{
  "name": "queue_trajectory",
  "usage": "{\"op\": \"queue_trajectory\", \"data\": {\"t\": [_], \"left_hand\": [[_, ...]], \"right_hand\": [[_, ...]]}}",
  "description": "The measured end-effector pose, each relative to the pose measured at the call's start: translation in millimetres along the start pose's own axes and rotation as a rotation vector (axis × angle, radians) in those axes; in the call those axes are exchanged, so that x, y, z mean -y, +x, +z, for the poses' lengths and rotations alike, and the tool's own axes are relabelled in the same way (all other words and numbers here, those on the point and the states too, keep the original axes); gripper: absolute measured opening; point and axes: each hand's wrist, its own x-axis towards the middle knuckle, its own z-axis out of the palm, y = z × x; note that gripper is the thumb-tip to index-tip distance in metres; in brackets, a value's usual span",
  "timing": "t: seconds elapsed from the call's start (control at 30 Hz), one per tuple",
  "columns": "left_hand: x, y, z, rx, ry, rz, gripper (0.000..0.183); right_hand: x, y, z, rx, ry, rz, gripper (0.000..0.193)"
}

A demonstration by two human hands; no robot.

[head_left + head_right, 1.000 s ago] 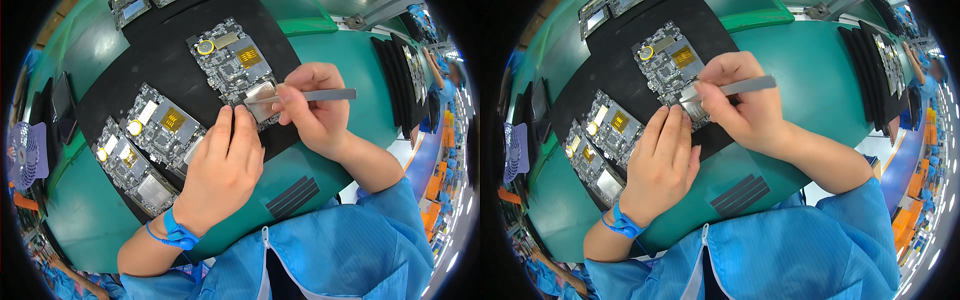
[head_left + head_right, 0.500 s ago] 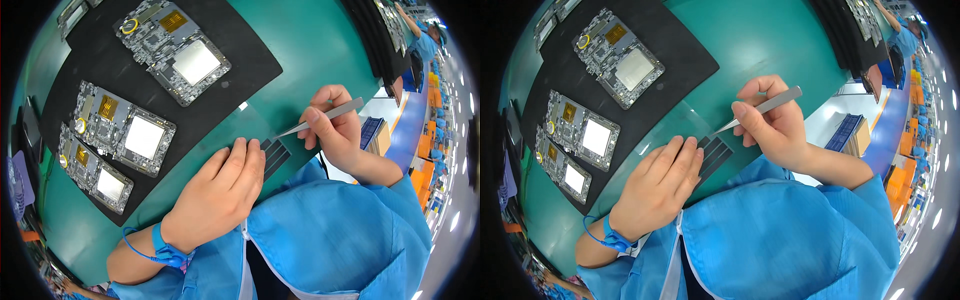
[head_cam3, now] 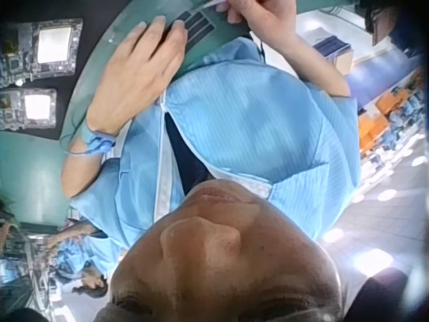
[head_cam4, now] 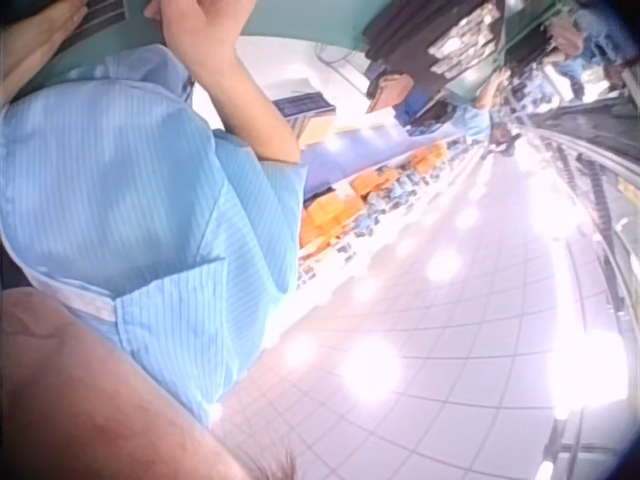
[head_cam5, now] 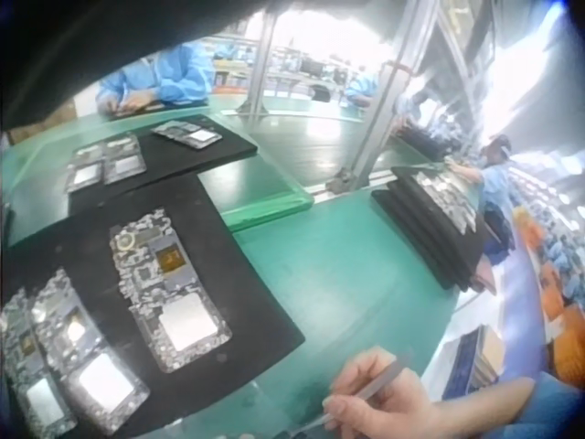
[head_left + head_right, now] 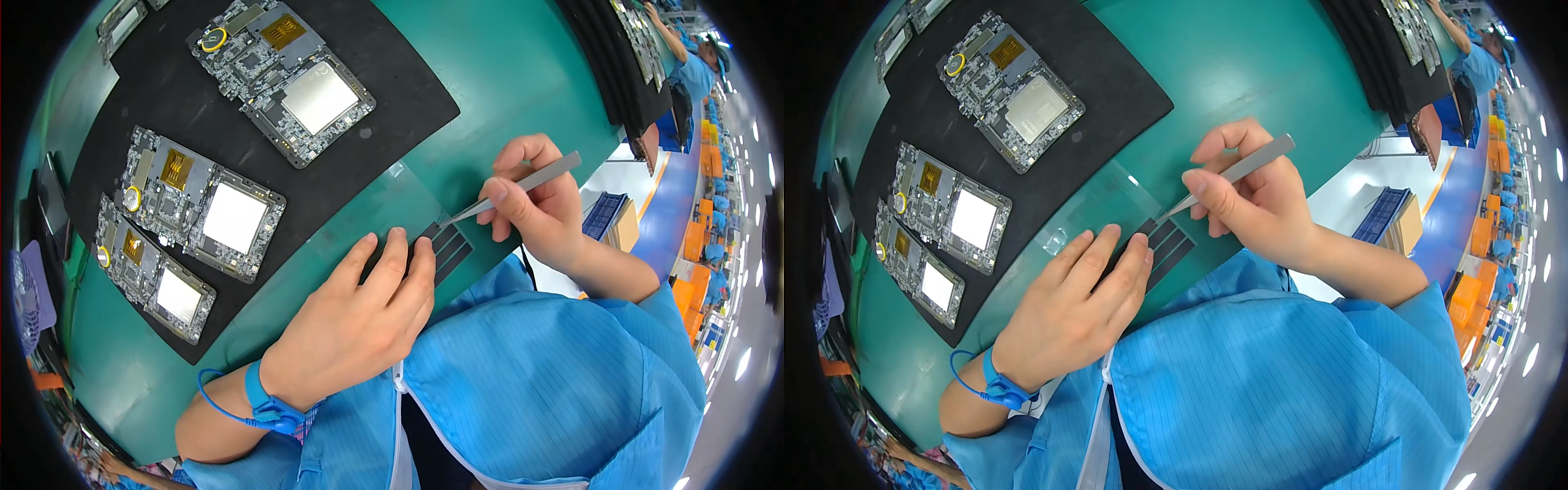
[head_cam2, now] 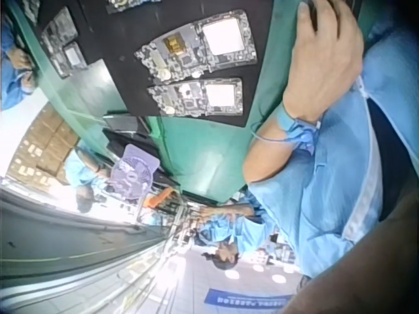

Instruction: The person uses tweezers to pick up small rectangular components from a strip and place them onto circuit boards. They carefully align and press the components onto specific areas of the boards, repeating the process for multiple units on a green workbench.

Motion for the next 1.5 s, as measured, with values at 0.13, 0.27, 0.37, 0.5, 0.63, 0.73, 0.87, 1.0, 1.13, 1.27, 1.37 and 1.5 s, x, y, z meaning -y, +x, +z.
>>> {"op": "queue_trajectory", "data": {"t": [0.13,0.27,0.37,0.5,0.63,0.73,0.87,1.0,1.13,1.27,1.37,1.5], "left_hand": [[0,-2,3,-0.021,0.001,-0.008,0.026],[-1,-4,2,-0.024,0.008,-0.017,0.027],[-2,-8,6,-0.065,0.016,-0.028,0.027],[-6,-31,-8,-0.135,0.007,-0.127,0.028],[3,-68,-30,-0.274,0.205,-0.606,0.033],[17,-84,-26,-0.295,0.273,-0.604,0.036],[23,-92,-11,-0.36,0.334,-0.562,0.035],[23,-92,-6,-0.393,0.315,-0.554,0.033],[23,-93,-2,-0.41,0.333,-0.556,0.032],[23,-94,-2,-0.408,0.343,-0.552,0.032],[23,-94,-4,-0.4,0.337,-0.556,0.032],[23,-94,-5,-0.381,0.325,-0.561,0.031]], "right_hand": [[-3,3,-1,0.02,-0.023,-0.035,0.021],[-5,5,-1,0.026,0.058,-0.086,0.017],[0,13,-2,0.021,0.219,-0.075,0.014],[22,54,26,0.081,0.31,-0.081,0.015],[46,92,98,0.136,0.127,-0.091,0.016],[40,112,129,0.295,0.205,-0.111,0.019],[25,114,131,0.36,0.202,-0.032,0.022],[25,114,133,0.357,0.175,-0.044,0.021],[24,115,135,0.337,0.139,-0.036,0.02],[23,115,138,0.31,0.154,-0.051,0.02],[23,116,139,0.316,0.142,-0.051,0.02],[25,115,139,0.332,0.112,-0.043,0.021]]}}
